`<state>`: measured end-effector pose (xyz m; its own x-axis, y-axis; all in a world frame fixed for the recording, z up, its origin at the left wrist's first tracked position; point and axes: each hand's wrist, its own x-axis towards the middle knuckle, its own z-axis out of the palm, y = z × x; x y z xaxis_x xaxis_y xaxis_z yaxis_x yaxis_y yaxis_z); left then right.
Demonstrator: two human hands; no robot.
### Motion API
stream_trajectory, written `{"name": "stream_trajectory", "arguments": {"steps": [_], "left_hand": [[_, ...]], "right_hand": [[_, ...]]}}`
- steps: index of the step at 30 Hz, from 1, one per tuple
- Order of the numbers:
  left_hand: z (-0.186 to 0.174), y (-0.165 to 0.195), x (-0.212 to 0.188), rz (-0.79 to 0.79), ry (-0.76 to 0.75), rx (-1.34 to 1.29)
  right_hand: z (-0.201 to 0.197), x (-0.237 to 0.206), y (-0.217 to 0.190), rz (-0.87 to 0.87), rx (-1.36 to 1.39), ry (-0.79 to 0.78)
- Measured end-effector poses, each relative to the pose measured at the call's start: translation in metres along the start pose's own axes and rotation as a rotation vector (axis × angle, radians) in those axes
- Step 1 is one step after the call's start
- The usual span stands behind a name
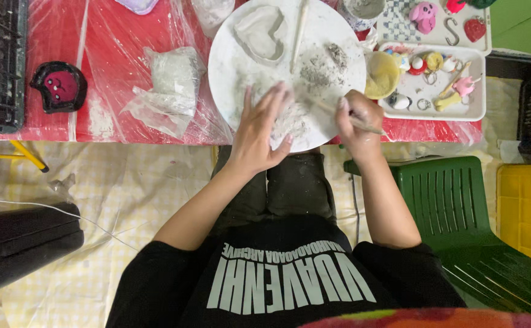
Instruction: The person presses and shapes a soft gray clay piece inside a flower-shaped mold on a plate, using a wooden stick to move and pack material, and presses the clay with their fingers to form the shape. They occasionally reposition the mold and add material from a pile on the plate.
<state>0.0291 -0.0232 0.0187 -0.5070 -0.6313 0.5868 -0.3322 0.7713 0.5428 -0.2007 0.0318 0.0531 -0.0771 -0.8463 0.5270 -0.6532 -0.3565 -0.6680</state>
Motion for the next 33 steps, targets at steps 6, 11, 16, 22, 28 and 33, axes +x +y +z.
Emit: {"name": "stream_trajectory", "arguments": {"steps": [6, 11, 16, 22, 28, 33], "left_hand": [[-0.011, 0.002, 0.004, -0.274, 0.126, -0.397], [-0.018, 0.002, 0.009, -0.439, 0.072, -0.581], [-0.021, 0.006, 0.010, -0.324, 0.049, -0.484], [-0.039, -0.002, 0.008, -0.316, -0.056, -0.396], [-0.060, -0.013, 0.007, -0.216, -0.183, -0.310], [-0.056, -0.012, 0.006, -0.432, -0.174, -0.430]], "right_hand": [[-0.005, 0.014, 0.002, -0.060, 0.039, -0.110], [-0.008, 0.023, 0.003, -0.022, 0.152, -0.221], [-0.007, 0.024, 0.005, 0.074, 0.041, -0.220], [-0.009, 0.013, 0.023, 0.090, 0.235, -0.012], [-0.022, -0.005, 0.034, 0.298, 0.383, 0.194], [-0.031, -0.005, 0.026, -0.012, 0.171, -0.030]]}}
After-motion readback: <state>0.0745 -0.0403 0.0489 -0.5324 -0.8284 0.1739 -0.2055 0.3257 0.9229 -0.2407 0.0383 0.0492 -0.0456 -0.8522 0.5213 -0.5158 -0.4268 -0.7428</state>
